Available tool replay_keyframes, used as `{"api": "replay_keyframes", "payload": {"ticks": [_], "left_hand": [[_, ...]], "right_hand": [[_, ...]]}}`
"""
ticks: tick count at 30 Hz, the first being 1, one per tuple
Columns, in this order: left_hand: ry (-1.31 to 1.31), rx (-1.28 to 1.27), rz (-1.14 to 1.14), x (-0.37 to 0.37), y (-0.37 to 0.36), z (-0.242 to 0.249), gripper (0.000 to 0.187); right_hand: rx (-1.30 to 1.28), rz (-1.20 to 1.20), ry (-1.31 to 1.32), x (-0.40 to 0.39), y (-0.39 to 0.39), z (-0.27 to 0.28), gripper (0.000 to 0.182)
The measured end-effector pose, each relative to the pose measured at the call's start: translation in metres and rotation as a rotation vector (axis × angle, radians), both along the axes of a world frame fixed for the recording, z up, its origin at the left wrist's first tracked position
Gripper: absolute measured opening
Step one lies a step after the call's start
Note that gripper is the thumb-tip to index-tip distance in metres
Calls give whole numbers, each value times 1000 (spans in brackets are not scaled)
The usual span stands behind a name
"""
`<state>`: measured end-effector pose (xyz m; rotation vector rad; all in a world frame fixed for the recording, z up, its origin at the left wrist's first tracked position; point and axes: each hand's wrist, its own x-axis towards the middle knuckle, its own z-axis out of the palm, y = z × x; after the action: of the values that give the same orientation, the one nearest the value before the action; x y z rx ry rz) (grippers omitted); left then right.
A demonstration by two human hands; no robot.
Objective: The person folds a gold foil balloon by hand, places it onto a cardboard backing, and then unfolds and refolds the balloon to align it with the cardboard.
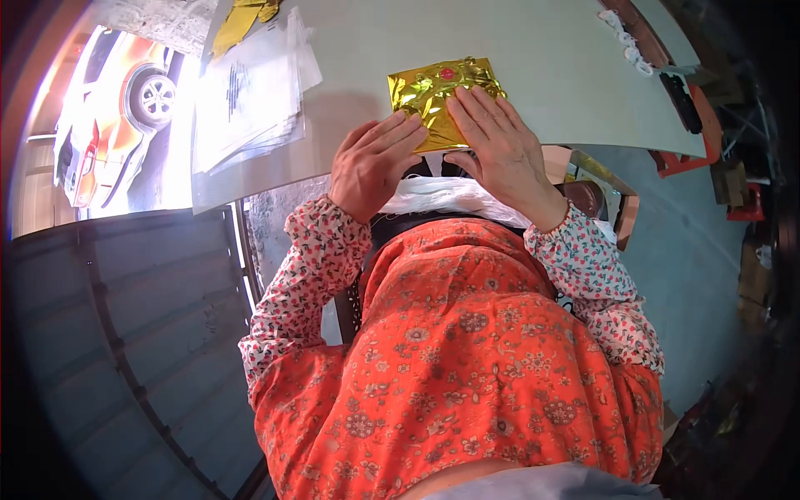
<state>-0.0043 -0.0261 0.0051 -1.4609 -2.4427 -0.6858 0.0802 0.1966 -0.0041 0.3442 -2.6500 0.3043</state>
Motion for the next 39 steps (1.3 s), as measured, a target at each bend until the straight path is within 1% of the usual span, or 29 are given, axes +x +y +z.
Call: {"api": "replay_keyframes", "payload": {"ticks": [3, 6, 9, 12, 15, 17, 18, 20, 21, 23, 24, 25, 26, 28, 29, 32, 34, 36, 38, 39], "left_hand": [[48, -48, -41, -4, 0, 6, 36], [95, -40, -95, -13, -3, 4, 36], [195, -14, -152, -22, -2, 2, 29], [297, 82, -230, -27, 3, 3, 18], [344, 223, -202, -25, 16, 15, 9], [303, 211, -146, -22, 26, 27, 13], [281, 207, -116, -21, 30, 33, 15], [293, 223, -141, -24, 39, 46, 11], [301, 230, -151, -24, 43, 56, 11], [-253, 442, -12, -15, 49, 89, 17], [-532, 540, 53, -12, 51, 99, 20], [-389, 646, -125, -35, 45, 91, 35], [-624, 751, -95, -31, 40, 86, 40], [-1110, 935, -23, -5, 28, 80, 52], [-1395, 992, -224, -2, 26, 57, 62], [-1908, 1103, -589, 34, 24, 18, 54], [-1576, 878, -436, 53, 22, 17, 46], [-1541, 859, -329, 64, 23, 20, 38], [-1814, 1035, -260, 68, 24, 24, 31], [-1484, 932, -309, 68, 23, 19, 28]], "right_hand": [[1, 3, 1, 0, 1, -3, 70], [4, -1, 4, 1, 1, -3, 70], [1, -6, 6, 2, 1, -3, 70], [-50, -2, 18, 2, 0, -2, 68], [-136, 20, 56, 0, 0, -4, 63], [-184, 34, 105, -1, 1, -6, 58], [-291, 20, 38, 2, 2, -3, 53], [-506, -3, -93, 6, 4, 9, 45], [-673, 0, -272, 8, 7, 20, 43], [-998, 3, -646, 13, 12, 41, 38], [-1257, 86, -637, 18, 13, 44, 38], [-1516, 173, -617, 26, 14, 47, 38], [-1771, 267, -585, 32, 14, 51, 39], [-1839, 256, -560, 40, 14, 56, 40], [-1859, 258, -567, 42, 14, 53, 40], [-1859, 238, -610, 45, 8, 39, 39], [-1828, 219, -601, 44, 1, 29, 38], [-1790, 206, -545, 46, -7, 26, 37], [-1721, 206, -532, 53, -12, 34, 36], [-1665, 200, -516, 56, -13, 34, 36]]}}
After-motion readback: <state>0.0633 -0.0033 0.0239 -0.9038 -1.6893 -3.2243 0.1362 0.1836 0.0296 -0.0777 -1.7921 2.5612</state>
